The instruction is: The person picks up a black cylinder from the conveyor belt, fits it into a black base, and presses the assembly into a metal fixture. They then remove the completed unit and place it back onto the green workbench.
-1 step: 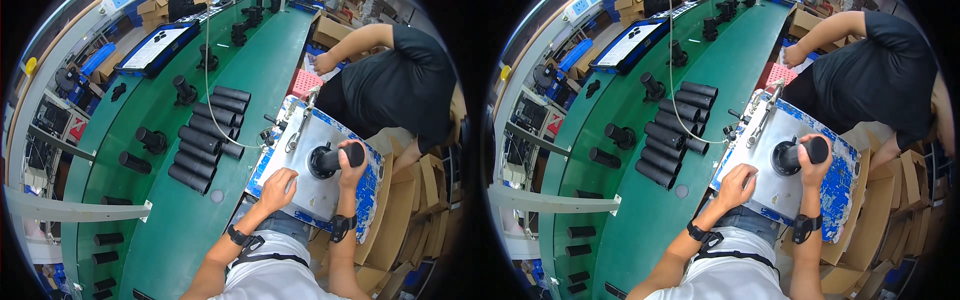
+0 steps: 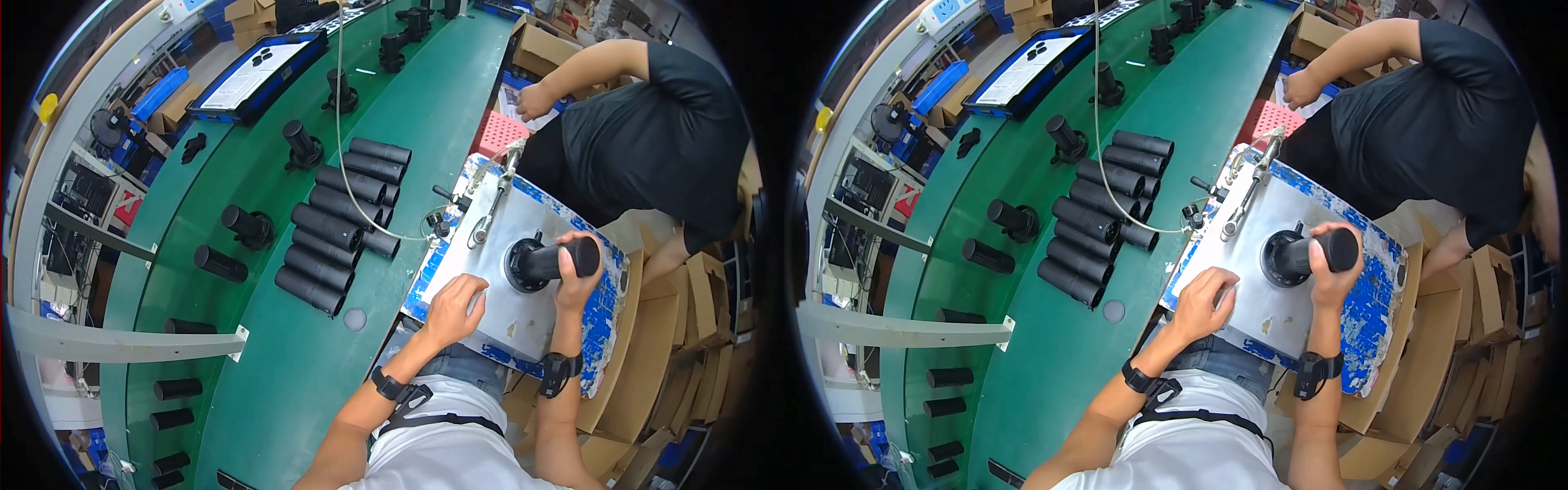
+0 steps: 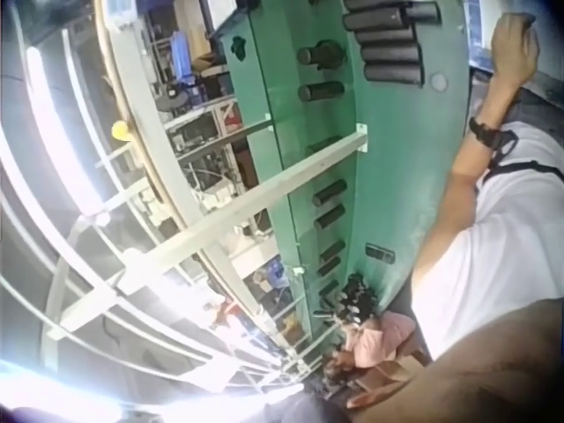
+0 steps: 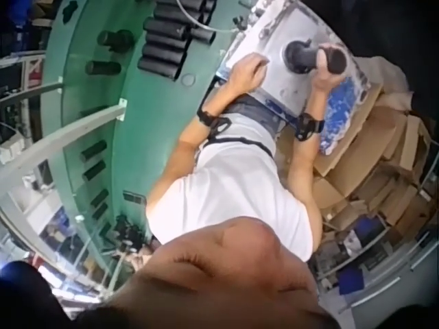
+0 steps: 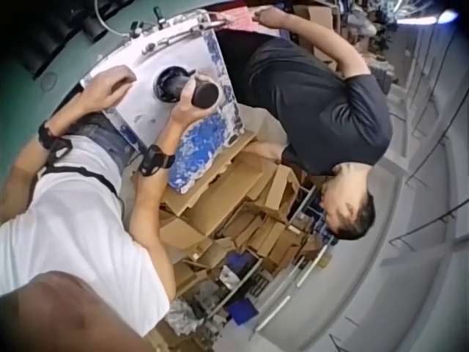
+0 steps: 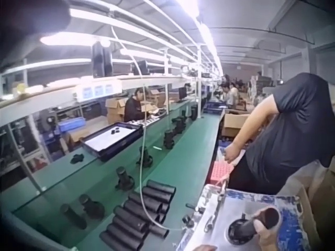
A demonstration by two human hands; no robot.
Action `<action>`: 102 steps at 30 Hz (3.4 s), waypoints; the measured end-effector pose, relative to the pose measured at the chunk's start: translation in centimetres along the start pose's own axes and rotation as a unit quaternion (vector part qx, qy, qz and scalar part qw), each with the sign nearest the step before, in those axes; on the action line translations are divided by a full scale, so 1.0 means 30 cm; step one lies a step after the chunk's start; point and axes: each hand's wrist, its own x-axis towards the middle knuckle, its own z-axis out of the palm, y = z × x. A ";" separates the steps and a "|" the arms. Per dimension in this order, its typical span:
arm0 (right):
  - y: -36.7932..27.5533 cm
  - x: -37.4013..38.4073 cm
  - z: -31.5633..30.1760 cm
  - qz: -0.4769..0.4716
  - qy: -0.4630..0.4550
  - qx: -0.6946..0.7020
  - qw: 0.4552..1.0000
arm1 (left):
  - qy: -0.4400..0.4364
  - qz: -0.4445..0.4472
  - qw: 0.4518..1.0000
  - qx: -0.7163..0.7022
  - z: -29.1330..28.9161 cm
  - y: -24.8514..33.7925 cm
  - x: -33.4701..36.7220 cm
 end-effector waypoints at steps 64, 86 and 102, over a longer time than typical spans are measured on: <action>0.161 -0.006 0.027 0.013 -0.117 0.044 0.992 | -0.239 -0.268 0.881 0.307 -0.092 -0.441 0.560; -0.241 -0.141 0.140 0.029 -0.124 0.376 0.918 | -0.136 -0.205 0.744 -0.622 -0.109 0.131 -0.048; -0.188 -0.254 0.014 0.239 -0.063 0.303 0.920 | 0.060 0.012 0.989 -0.136 -0.283 0.371 -0.006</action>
